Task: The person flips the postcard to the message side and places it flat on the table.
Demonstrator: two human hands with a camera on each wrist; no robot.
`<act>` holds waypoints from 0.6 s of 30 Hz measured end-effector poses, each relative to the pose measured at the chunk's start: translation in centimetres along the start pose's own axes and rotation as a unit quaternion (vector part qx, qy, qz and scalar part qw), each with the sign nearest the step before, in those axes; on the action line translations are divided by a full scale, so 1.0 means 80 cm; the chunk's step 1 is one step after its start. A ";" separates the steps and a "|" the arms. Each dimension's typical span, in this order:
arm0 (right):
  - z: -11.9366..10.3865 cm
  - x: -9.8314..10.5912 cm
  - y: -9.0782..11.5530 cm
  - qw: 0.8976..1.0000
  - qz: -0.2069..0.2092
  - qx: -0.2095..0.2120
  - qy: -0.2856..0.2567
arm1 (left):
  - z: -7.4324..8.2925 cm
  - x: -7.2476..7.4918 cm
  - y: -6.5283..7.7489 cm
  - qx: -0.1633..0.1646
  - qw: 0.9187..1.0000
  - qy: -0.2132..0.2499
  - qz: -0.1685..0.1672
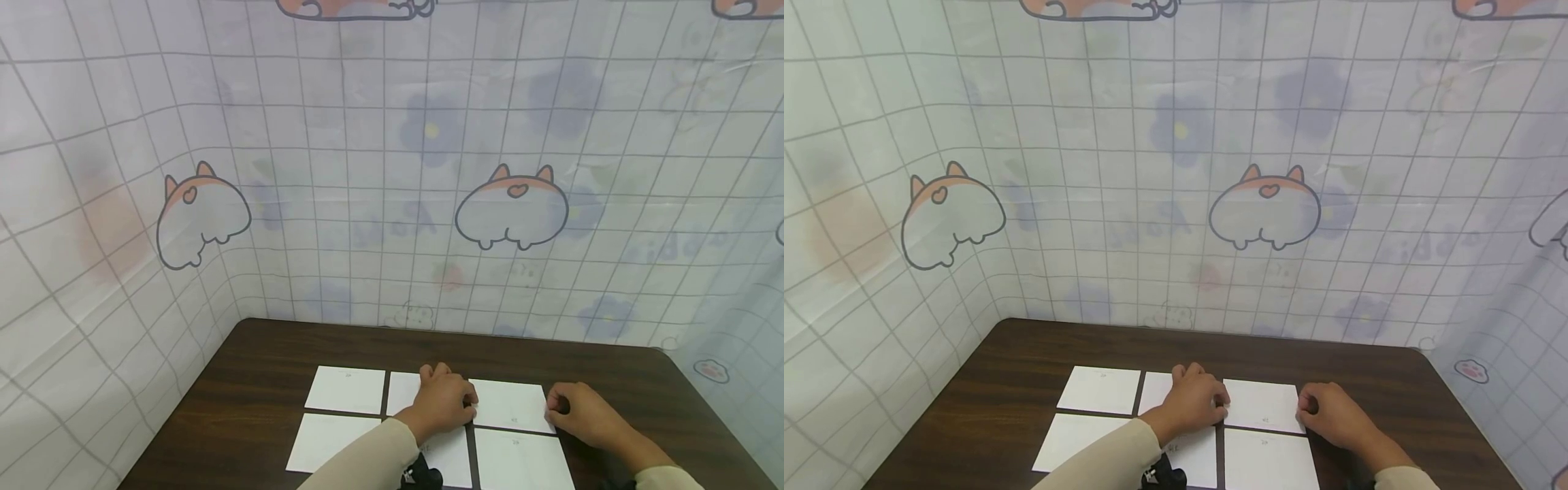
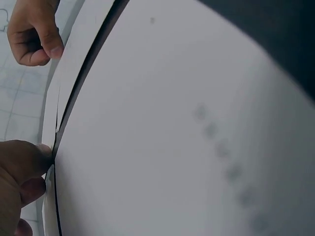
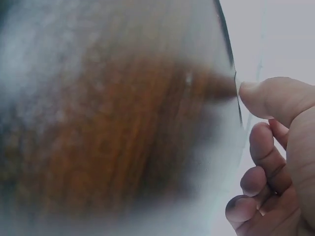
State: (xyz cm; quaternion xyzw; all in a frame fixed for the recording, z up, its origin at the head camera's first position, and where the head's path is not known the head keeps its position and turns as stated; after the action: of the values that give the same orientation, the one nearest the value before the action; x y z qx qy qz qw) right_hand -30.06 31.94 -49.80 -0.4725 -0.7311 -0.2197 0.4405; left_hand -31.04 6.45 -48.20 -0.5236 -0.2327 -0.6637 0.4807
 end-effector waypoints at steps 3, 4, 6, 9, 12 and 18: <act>-0.002 -0.001 0.001 1.000 0.003 -0.012 0.005 | -0.001 -0.001 0.000 0.003 1.000 0.007 -0.006; -0.003 -0.001 0.001 1.000 0.004 -0.016 0.002 | -0.001 -0.001 0.000 0.003 1.000 0.011 -0.009; -0.004 -0.002 0.002 1.000 0.006 -0.022 -0.009 | -0.002 -0.002 0.000 0.003 1.000 0.021 -0.015; -0.007 -0.002 0.001 0.999 0.012 -0.026 -0.021 | -0.004 0.000 0.001 -0.001 0.999 0.032 -0.018; -0.009 0.001 0.000 0.999 0.023 -0.025 -0.017 | -0.006 0.006 0.002 -0.011 0.999 0.037 -0.014; -0.018 0.009 0.003 0.998 0.048 -0.025 0.026 | -0.017 0.021 0.012 -0.022 0.999 0.039 -0.007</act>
State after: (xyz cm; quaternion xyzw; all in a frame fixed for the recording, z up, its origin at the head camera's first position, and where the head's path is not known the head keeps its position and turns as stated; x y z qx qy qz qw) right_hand -29.34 31.35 -48.42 -0.5120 -0.6902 -0.2288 0.4573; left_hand -30.86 4.25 -47.31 -0.5060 -0.2025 -0.6923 0.4730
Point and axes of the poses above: each hand's wrist, its own y-axis away from the middle knuckle, its own x-axis out of the back of the hand, z = x × y, the point moved 6 cm from there along -y, towards the middle knuckle, and after that the axes turned 8 degrees about x, right-handed, at the moved point
